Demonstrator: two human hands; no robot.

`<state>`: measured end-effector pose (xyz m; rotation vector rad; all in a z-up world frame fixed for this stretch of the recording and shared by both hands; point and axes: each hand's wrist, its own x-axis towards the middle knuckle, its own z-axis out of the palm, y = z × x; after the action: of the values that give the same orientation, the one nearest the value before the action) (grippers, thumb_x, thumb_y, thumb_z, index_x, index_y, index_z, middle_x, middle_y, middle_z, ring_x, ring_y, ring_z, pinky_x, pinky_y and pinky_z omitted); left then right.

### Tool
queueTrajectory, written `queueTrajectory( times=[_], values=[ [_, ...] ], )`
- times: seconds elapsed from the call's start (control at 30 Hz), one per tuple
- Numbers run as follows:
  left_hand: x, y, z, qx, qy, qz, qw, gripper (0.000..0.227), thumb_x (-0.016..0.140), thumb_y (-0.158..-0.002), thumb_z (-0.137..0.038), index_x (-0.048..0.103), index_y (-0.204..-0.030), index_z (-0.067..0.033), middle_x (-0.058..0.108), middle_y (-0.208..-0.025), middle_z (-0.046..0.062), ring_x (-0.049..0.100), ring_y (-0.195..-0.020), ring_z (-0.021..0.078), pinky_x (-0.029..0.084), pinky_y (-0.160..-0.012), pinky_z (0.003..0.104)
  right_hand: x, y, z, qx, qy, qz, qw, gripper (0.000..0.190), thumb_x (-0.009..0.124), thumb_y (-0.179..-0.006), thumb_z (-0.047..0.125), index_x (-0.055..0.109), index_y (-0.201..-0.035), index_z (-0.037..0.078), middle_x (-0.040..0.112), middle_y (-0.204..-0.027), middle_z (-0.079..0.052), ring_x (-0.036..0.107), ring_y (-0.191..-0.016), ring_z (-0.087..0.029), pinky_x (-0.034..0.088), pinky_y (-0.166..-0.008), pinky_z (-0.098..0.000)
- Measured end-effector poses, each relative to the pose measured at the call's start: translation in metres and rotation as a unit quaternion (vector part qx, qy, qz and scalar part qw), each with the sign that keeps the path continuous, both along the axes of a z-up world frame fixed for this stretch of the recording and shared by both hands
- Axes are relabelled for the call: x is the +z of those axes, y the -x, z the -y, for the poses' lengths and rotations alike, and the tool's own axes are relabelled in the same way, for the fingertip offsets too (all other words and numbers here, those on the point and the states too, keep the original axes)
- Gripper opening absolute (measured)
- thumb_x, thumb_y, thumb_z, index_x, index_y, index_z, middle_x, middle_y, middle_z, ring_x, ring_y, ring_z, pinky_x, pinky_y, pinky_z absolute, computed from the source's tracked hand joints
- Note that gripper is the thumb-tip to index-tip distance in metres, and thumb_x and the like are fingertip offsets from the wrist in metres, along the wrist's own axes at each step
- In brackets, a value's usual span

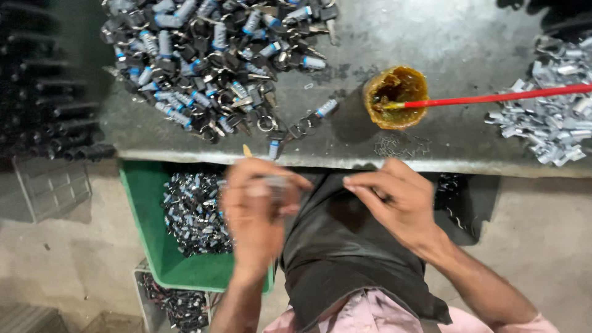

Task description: The person assembles small keychains by picking up a keyring and a cylindrical component, applying a yellow substance with a brush, and joining the parts. The finished keychains are placed into a green bin below the workbench.

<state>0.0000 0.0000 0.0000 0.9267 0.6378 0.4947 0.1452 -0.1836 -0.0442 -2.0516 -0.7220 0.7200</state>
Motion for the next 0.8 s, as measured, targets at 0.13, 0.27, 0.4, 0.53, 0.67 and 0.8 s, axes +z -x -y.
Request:
queueTrajectory(
  times=[0.13,0.27,0.4,0.53,0.67,0.8],
  values=[
    [-0.004,-0.023,0.042,-0.089,0.226,-0.041,0.969,0.031,0.057,-0.109,-0.026,0.059,-0.13,-0.0032,0.064,-0.109,0.006,0.064,-0.097,0.0115,0.054,-0.084,0.026,0.03,-0.002,-0.008,-0.068,-0.197,-0.127,0.97,0.019,0.081,-0.082,-0.006,0.073,-0.097,0.003,0.07,-0.096,-0.008,0.061,-0.079,-0.01,0.048,-0.07,-0.0205],
    [-0.012,-0.029,0.057,-0.037,0.291,-0.019,0.956,0.025,0.056,-0.11,-0.026,0.057,-0.12,-0.0033,0.063,-0.107,0.005,0.06,-0.088,0.0099,0.053,-0.079,0.027,0.04,0.001,-0.014,-0.087,-0.209,-0.133,0.965,0.019,0.079,-0.083,-0.01,0.071,-0.097,0.0,0.068,-0.096,-0.01,0.07,-0.091,-0.013,0.057,-0.078,-0.0252],
    [-0.018,-0.027,0.061,-0.023,0.266,-0.016,0.964,0.023,0.056,-0.112,-0.025,0.058,-0.117,-0.0035,0.061,-0.104,0.003,0.059,-0.088,0.0103,0.053,-0.077,0.027,0.044,0.006,-0.022,-0.113,-0.21,-0.185,0.953,0.016,0.076,-0.085,-0.013,0.071,-0.098,-0.004,0.068,-0.097,-0.012,0.072,-0.079,-0.013,0.064,-0.068,-0.0256],
    [-0.02,-0.025,0.061,-0.025,0.226,-0.027,0.973,0.023,0.057,-0.11,-0.026,0.059,-0.114,-0.0033,0.062,-0.103,0.004,0.059,-0.087,0.0106,0.053,-0.076,0.028,0.045,0.008,-0.021,-0.124,-0.214,-0.193,0.949,0.014,0.075,-0.087,-0.013,0.069,-0.098,-0.006,0.068,-0.097,-0.013,0.072,-0.076,-0.015,0.063,-0.067,-0.0252],
    [-0.024,-0.022,0.062,-0.02,0.196,-0.032,0.98,0.024,0.06,-0.111,-0.026,0.061,-0.115,-0.0017,0.063,-0.105,0.005,0.057,-0.089,0.0102,0.051,-0.079,0.026,0.045,0.009,-0.019,-0.125,-0.206,-0.192,0.951,0.014,0.075,-0.087,-0.013,0.069,-0.098,-0.006,0.067,-0.097,-0.012,0.071,-0.076,-0.014,0.061,-0.067,-0.0254],
    [-0.026,-0.018,0.056,-0.059,0.177,-0.031,0.982,0.027,0.062,-0.112,-0.024,0.065,-0.114,0.0026,0.065,-0.103,0.007,0.059,-0.084,0.0118,0.051,-0.074,0.027,0.029,0.003,-0.006,-0.083,-0.269,-0.289,0.915,0.024,0.072,-0.091,-0.017,0.062,-0.105,0.0,0.06,-0.101,-0.008,0.071,-0.087,-0.016,0.062,-0.074,-0.0297]
  ],
)
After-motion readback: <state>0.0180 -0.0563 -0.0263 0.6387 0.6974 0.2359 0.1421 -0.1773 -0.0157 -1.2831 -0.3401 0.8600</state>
